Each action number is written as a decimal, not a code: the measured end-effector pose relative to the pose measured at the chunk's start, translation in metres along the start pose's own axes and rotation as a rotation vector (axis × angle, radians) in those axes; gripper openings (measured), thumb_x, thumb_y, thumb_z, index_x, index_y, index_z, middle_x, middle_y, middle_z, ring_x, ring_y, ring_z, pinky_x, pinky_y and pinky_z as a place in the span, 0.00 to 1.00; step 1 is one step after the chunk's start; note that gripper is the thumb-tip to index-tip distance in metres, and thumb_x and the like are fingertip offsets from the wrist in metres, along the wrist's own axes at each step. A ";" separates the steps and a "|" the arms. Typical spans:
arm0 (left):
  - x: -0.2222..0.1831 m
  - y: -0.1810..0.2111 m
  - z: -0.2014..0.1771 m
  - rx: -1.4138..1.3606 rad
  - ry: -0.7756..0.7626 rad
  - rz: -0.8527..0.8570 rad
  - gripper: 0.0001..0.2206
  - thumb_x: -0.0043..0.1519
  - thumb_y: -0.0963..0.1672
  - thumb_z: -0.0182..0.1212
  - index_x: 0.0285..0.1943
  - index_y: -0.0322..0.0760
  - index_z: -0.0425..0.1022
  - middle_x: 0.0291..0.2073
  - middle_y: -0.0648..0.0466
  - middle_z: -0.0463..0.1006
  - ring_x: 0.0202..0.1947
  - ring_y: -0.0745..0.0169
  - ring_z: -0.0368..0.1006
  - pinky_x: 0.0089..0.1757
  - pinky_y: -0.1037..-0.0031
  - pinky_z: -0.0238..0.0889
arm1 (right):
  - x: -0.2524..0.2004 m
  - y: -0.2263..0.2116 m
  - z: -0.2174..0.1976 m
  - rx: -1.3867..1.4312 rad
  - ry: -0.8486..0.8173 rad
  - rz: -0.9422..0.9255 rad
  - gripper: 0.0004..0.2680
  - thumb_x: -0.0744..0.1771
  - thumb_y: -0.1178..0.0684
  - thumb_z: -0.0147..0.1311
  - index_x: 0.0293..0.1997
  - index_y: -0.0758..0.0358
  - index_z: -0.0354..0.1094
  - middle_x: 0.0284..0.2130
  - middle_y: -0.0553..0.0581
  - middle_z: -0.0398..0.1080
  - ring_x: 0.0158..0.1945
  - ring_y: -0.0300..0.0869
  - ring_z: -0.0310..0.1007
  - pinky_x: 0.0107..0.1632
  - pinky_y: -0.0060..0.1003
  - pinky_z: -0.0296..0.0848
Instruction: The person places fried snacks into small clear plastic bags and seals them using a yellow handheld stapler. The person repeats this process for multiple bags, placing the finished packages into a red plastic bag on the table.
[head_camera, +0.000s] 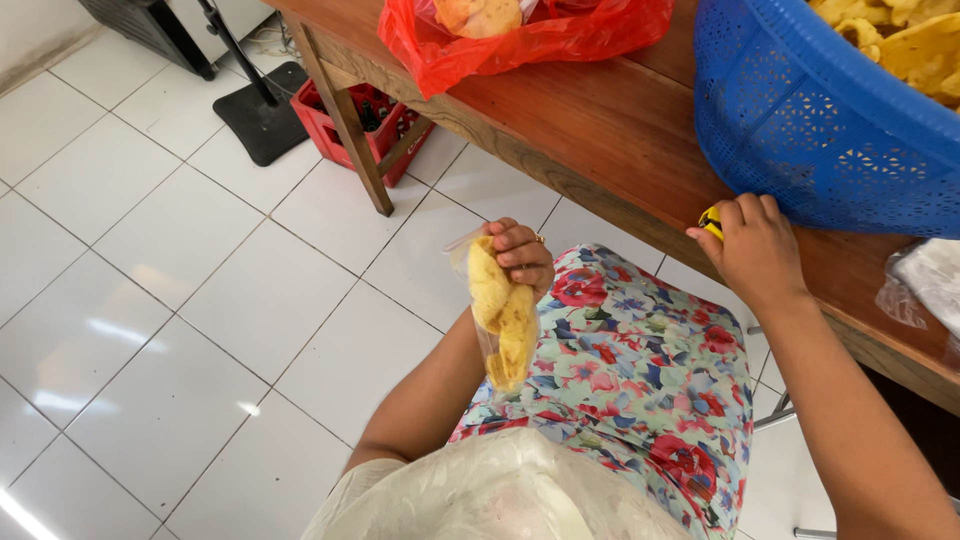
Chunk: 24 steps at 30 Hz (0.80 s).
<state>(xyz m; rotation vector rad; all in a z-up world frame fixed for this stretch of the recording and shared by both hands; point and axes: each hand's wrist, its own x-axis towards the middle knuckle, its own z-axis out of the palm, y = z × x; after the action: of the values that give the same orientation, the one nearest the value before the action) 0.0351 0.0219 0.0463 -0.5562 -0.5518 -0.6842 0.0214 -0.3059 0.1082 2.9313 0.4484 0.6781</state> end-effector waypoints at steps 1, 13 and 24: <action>0.002 -0.001 0.003 0.057 0.044 0.004 0.09 0.71 0.45 0.58 0.46 0.39 0.83 0.37 0.54 0.83 0.38 0.64 0.78 0.40 0.72 0.75 | 0.001 -0.001 -0.002 0.004 0.000 -0.003 0.17 0.67 0.38 0.59 0.46 0.66 0.70 0.41 0.61 0.69 0.48 0.54 0.67 0.52 0.47 0.70; -0.017 -0.070 0.040 2.050 0.503 0.222 0.06 0.65 0.41 0.66 0.45 0.29 0.83 0.34 0.49 0.84 0.33 0.69 0.78 0.37 0.79 0.71 | -0.028 -0.101 -0.068 1.530 0.587 0.385 0.18 0.73 0.36 0.54 0.45 0.66 0.61 0.36 0.57 0.67 0.38 0.43 0.71 0.43 0.39 0.76; -0.014 -0.107 0.055 2.326 0.094 0.215 0.05 0.63 0.39 0.67 0.45 0.31 0.80 0.40 0.48 0.84 0.40 0.56 0.83 0.42 0.72 0.75 | -0.023 -0.125 -0.076 1.534 0.579 0.564 0.18 0.75 0.36 0.42 0.44 0.64 0.59 0.28 0.59 0.65 0.29 0.46 0.74 0.35 0.42 0.79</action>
<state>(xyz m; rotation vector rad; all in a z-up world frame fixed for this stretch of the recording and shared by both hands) -0.0652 -0.0066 0.1078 1.5646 -0.7993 0.4073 -0.0648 -0.1919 0.1462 4.2620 0.1305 2.0223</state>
